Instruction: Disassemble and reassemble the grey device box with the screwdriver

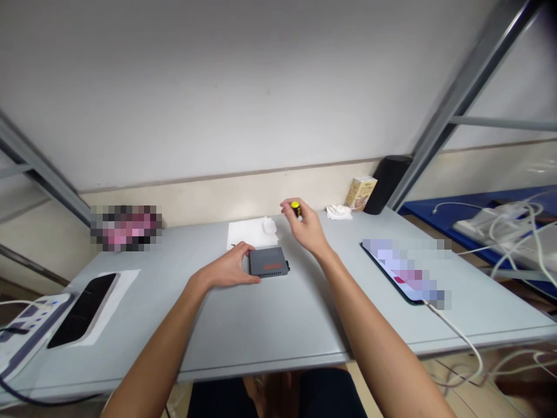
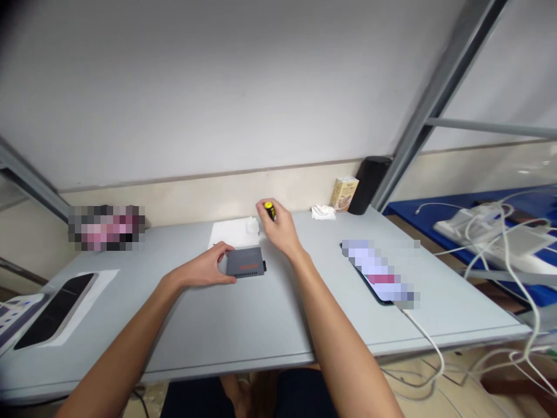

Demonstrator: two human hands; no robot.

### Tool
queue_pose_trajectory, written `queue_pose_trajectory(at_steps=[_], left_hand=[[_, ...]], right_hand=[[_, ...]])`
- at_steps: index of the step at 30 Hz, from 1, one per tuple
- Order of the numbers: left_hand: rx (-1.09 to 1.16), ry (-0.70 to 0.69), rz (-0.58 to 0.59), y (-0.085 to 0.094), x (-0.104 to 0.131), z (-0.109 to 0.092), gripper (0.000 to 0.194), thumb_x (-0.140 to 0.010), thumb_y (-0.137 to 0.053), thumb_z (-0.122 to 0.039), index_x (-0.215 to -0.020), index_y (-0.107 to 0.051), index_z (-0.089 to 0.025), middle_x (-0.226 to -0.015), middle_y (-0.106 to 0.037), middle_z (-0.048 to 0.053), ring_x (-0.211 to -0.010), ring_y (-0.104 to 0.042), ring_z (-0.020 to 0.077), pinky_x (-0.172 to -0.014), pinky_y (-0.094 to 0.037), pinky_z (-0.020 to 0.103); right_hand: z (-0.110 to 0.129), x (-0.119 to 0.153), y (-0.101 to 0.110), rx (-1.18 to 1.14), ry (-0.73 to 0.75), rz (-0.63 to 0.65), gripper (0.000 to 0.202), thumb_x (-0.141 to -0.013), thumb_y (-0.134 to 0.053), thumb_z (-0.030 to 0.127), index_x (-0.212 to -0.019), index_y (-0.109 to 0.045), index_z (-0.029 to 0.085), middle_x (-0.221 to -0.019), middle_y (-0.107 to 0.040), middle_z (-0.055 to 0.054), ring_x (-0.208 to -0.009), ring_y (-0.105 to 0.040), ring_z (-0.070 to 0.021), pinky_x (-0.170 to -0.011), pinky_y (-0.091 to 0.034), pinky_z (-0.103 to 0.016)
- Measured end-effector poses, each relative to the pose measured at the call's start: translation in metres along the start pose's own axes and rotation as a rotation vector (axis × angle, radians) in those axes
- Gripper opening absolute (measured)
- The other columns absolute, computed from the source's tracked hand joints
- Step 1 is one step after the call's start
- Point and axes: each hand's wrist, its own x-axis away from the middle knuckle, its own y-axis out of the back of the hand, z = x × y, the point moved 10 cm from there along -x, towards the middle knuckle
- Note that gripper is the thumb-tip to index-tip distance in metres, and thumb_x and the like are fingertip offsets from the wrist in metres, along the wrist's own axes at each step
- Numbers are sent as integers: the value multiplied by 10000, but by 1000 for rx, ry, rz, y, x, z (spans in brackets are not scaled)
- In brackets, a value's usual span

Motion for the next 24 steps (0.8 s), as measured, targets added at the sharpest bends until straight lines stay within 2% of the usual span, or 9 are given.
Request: queue_pose_trajectory(at_steps=[3, 6, 9, 13, 16, 19, 24], left_hand=[[0, 30, 23, 0, 2, 1, 678, -720, -822, -567, -1242, -572, -214, -1181, -580, 78, -982, -593, 251, -814, -469, 333], [-13, 41, 26, 3, 4, -3, 649, -728, -807, -595, -1207, -602, -208, -1162, -594, 80, -963, -597, 251, -803, -469, 332], [-22, 30, 39, 6, 5, -9, 642, -780, -746, -662, -1212, -636, -200, -1145, -605, 87, -957, -597, 253, -828, -478, 341], [-5, 37, 38, 9, 5, -10, 682, -900, -579, -719, -1333, -629, -195, -1141, -613, 99, -921, -601, 242, -847, -493, 354], [34, 40, 36, 9, 3, -7, 588, -982, -439, -707, -1162, -691, -208, -1084, -630, 87, -888, -608, 236, -817, -490, 348], [71, 17, 29, 9, 1, -5, 561, -1019, -373, -682, -955, -652, -200, -1021, -636, 79, -904, -609, 238, -842, -489, 350], [73, -5, -30, 11, -2, 2, 553, -1043, -320, -654, -938, -624, -205, -1036, -645, 84, -982, -602, 245, -946, -484, 368]], right_hand=[[-11, -1, 26, -65, -45, -234, 503, -1004, -441, 668, -1044, -682, 229, -848, -602, -21, -791, -568, -177, -782, -467, -306], [-43, 3, 23, -216, -223, -302, 593, -941, -439, 784, -984, -656, 234, -675, -465, 34, -618, -483, -151, -623, -420, -277], [-63, 6, -6, -280, -321, -181, 655, -861, -517, 836, -975, -668, 209, -653, -518, 28, -584, -475, -140, -589, -398, -276], [-69, 14, -40, -270, -351, -22, 671, -812, -592, 825, -961, -729, 185, -747, -669, -29, -660, -519, -154, -646, -423, -288], [-74, 22, -52, -282, -402, 37, 629, -819, -630, 779, -996, -765, 190, -807, -716, -37, -705, -525, -160, -682, -424, -289], [-85, 29, -59, -295, -497, 76, 643, -806, -638, 783, -1016, -781, 192, -812, -728, -36, -683, -504, -156, -648, -388, -289], [-96, 38, -67, -311, -601, 142, 675, -758, -663, 807, -994, -770, 184, -771, -707, -24, -620, -468, -136, -606, -346, -283]])
